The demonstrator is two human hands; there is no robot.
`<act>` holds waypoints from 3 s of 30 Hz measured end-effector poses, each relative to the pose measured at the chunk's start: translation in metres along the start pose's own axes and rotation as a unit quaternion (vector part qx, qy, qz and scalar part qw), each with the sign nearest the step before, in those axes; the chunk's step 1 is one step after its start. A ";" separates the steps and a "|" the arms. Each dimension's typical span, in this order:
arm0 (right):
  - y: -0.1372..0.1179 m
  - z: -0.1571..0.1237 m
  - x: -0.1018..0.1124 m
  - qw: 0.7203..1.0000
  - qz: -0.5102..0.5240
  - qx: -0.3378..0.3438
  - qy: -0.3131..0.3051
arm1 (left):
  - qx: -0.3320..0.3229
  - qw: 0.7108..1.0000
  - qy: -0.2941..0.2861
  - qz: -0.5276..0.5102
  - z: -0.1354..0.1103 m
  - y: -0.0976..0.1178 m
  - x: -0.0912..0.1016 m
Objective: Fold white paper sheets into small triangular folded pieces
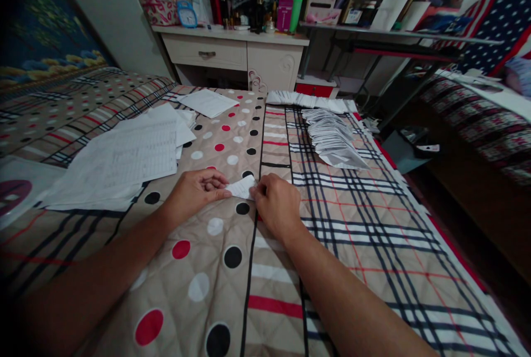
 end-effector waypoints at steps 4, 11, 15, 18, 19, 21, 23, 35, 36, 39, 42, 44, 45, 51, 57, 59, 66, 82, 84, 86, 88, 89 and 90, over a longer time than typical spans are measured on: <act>0.002 -0.001 0.001 1.000 0.019 0.003 0.012 | -0.015 1.000 0.005 0.012 0.000 0.000 0.000; 0.007 -0.003 0.001 0.998 0.061 -0.002 0.030 | -0.003 0.999 -0.022 0.040 0.000 -0.007 -0.002; 0.010 -0.003 0.001 0.997 0.071 -0.015 0.031 | 0.019 0.999 -0.016 0.049 0.001 -0.010 -0.002; 0.010 -0.003 0.002 0.997 0.059 -0.024 0.032 | 0.031 0.996 0.010 0.080 0.000 -0.007 0.000; 0.010 -0.003 0.002 0.998 0.053 -0.025 0.032 | 0.031 0.995 0.017 0.093 0.000 -0.005 0.000; 0.008 -0.003 0.002 0.998 0.044 -0.026 0.033 | 0.026 0.992 0.026 0.117 -0.001 0.000 0.000; 0.007 -0.002 0.003 0.998 0.038 -0.027 0.034 | 0.022 0.991 0.028 0.130 -0.002 0.005 0.000; 0.002 0.000 0.000 0.999 0.027 0.006 0.028 | -0.008 0.991 0.055 0.121 -0.006 0.012 -0.004; 0.001 0.000 0.000 0.999 0.028 0.011 0.027 | -0.008 0.991 0.056 0.118 -0.006 0.012 -0.004; -0.001 0.001 0.000 0.999 0.030 0.021 0.025 | -0.009 0.992 0.061 0.110 -0.005 0.014 -0.004; -0.002 0.001 0.000 0.999 0.036 0.026 0.023 | -0.004 0.993 0.063 0.096 -0.004 0.014 -0.004; -0.001 0.000 0.000 0.998 0.045 0.025 0.026 | -0.002 0.995 0.060 0.074 -0.003 0.011 -0.006; 0.000 0.000 0.000 0.998 0.054 0.025 0.027 | -0.005 0.997 0.055 0.056 -0.003 0.010 -0.007; 0.009 -0.001 -0.007 0.978 0.205 0.026 0.031 | -0.026 0.998 -0.005 -0.051 0.001 0.003 -0.011; -0.003 0.018 0.003 0.933 0.343 0.091 0.054 | 0.015 0.983 -0.165 -0.073 0.019 0.012 -0.022; -0.013 0.031 0.009 0.931 0.343 0.117 0.043 | 0.037 0.970 -0.212 -0.116 0.027 0.019 -0.023; -0.015 0.063 0.001 0.908 0.407 0.086 0.053 | 0.032 0.983 -0.128 -0.127 0.054 0.026 -0.018; 0.001 0.055 -0.025 0.827 0.559 -0.024 0.047 | 0.005 0.988 0.035 -0.148 0.044 0.018 -0.021; -0.001 0.053 -0.024 0.814 0.578 -0.022 0.054 | 0.002 0.988 0.040 -0.151 0.043 0.019 -0.021; -0.001 0.051 -0.023 0.812 0.579 -0.030 0.068 | 0.002 0.986 0.049 -0.157 0.042 0.020 -0.020; 0.000 0.049 -0.022 0.811 0.577 -0.044 0.079 | 0.002 0.985 0.052 -0.162 0.042 0.021 -0.021; 0.000 0.049 -0.022 0.809 0.579 -0.051 0.082 | 0.004 0.985 0.052 -0.164 0.042 0.021 -0.021; 0.000 0.048 -0.021 0.806 0.583 -0.056 0.083 | 0.007 0.985 0.051 -0.164 0.042 0.022 -0.022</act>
Point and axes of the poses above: each hand's wrist, its own z-axis towards the middle knuckle, its own x-axis out of the back of the hand, y = z × x, the point moved 7 cm from there along z, towards the middle knuckle
